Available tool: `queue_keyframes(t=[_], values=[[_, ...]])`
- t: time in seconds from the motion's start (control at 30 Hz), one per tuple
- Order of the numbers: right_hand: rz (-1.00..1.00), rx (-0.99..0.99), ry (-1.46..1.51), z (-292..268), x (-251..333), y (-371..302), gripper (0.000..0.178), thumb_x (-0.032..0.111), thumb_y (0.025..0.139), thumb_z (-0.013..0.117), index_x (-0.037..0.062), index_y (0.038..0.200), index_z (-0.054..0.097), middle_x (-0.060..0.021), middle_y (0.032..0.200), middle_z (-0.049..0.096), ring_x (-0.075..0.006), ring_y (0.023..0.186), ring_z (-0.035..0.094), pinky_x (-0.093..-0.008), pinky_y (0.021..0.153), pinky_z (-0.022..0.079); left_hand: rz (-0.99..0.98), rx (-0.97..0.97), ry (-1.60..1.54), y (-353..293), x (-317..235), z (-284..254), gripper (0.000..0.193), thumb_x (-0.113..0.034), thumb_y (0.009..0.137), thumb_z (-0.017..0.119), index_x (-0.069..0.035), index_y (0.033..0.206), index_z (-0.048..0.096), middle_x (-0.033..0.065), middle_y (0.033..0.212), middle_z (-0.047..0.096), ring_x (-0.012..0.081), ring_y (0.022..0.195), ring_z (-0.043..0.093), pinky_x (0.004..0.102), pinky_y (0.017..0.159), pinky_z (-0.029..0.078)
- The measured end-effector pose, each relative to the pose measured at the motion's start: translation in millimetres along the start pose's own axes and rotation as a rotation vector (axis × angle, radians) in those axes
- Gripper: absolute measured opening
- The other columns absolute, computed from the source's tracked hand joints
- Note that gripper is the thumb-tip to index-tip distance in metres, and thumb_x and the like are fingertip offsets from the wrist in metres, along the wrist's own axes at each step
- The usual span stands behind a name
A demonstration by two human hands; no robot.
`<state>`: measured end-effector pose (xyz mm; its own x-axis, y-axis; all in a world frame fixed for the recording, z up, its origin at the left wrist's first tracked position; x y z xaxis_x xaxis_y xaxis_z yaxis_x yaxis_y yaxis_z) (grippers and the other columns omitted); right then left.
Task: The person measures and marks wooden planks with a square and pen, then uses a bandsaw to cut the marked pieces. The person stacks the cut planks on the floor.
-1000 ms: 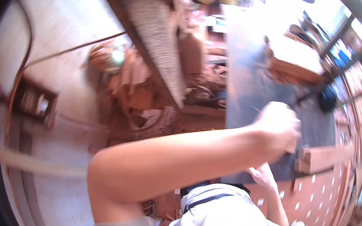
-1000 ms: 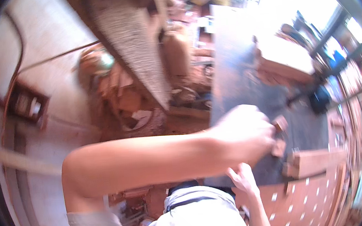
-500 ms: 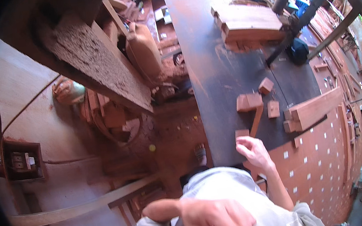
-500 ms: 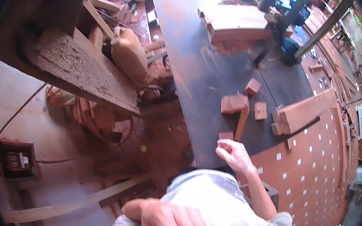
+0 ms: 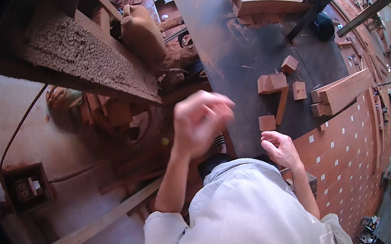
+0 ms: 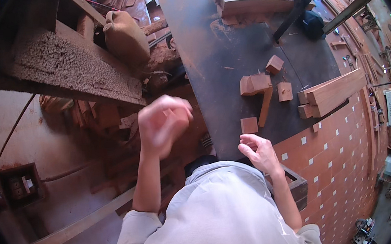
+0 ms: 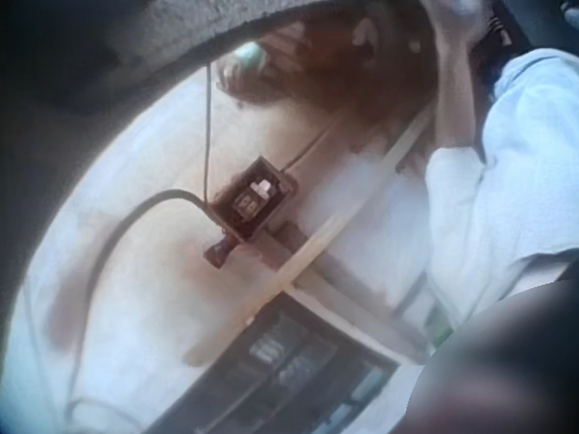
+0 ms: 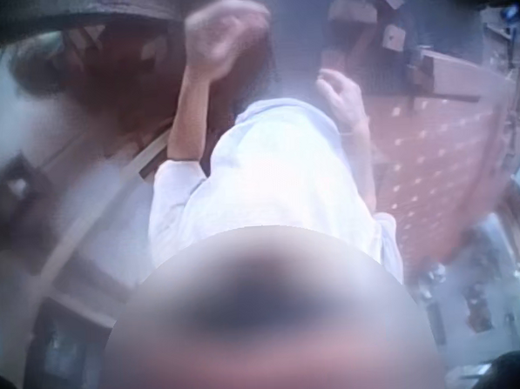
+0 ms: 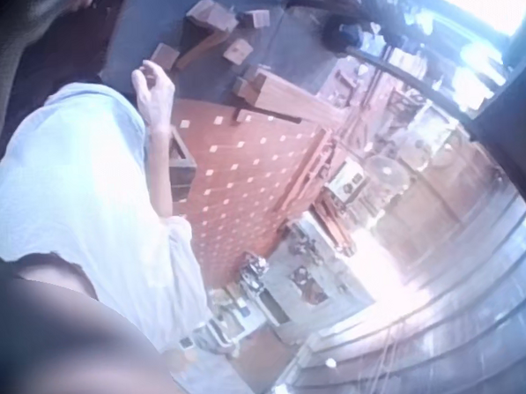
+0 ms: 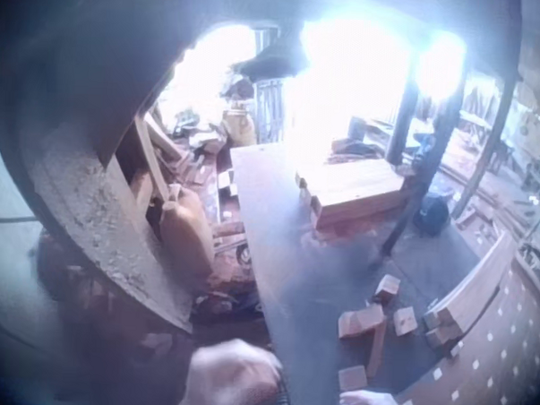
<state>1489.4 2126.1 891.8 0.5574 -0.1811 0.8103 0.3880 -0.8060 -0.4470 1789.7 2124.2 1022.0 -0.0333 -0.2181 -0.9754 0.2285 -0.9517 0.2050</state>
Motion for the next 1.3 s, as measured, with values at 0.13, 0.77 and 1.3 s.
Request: queue_keyframes(t=[0.13,0.77,1.3], values=[[0.032,-0.060,0.013,-12,-9,-8,0.040,0.027,0.102,0.076,0.0002,0.131,0.074,-0.0136,0.113,0.080,-0.0220,0.101,0.077,-0.0350,0.091,0.062,-0.238,-0.416,0.709,67,157,-127,0.020,-0.023,0.094,0.082,-0.007,0.104,0.085,0.0135,0.094,0.083,0.0230,0.083,0.080,0.0376,0.078,0.062],[0.042,-0.044,-0.015,-6,1,41,0.036,0.023,0.103,0.075,-0.0007,0.131,0.073,-0.0121,0.112,0.080,-0.0177,0.100,0.076,-0.0320,0.090,0.062,0.051,0.206,1.225,150,327,-184,0.008,-0.009,0.082,0.081,-0.014,0.087,0.086,0.0087,0.093,0.076,0.0320,0.092,0.075,0.0442,0.084,0.062],[0.118,-0.739,-0.412,-97,-74,63,0.055,0.036,0.091,0.083,0.0004,0.131,0.070,-0.0188,0.120,0.073,-0.0343,0.107,0.072,-0.0446,0.096,0.057,0.242,0.087,0.947,105,213,-43,0.039,-0.015,0.086,0.085,-0.003,0.122,0.078,0.0147,0.121,0.074,0.0339,0.112,0.071,0.0440,0.100,0.058]])
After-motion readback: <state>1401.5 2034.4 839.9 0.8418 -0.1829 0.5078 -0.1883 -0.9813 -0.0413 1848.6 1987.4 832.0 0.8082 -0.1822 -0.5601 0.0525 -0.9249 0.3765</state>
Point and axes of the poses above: each hand's wrist, its own y-axis towards the middle knuckle, its own z-axis out of the palm, x = y × z, the point moved 10 cm from there along y, towards the middle knuckle
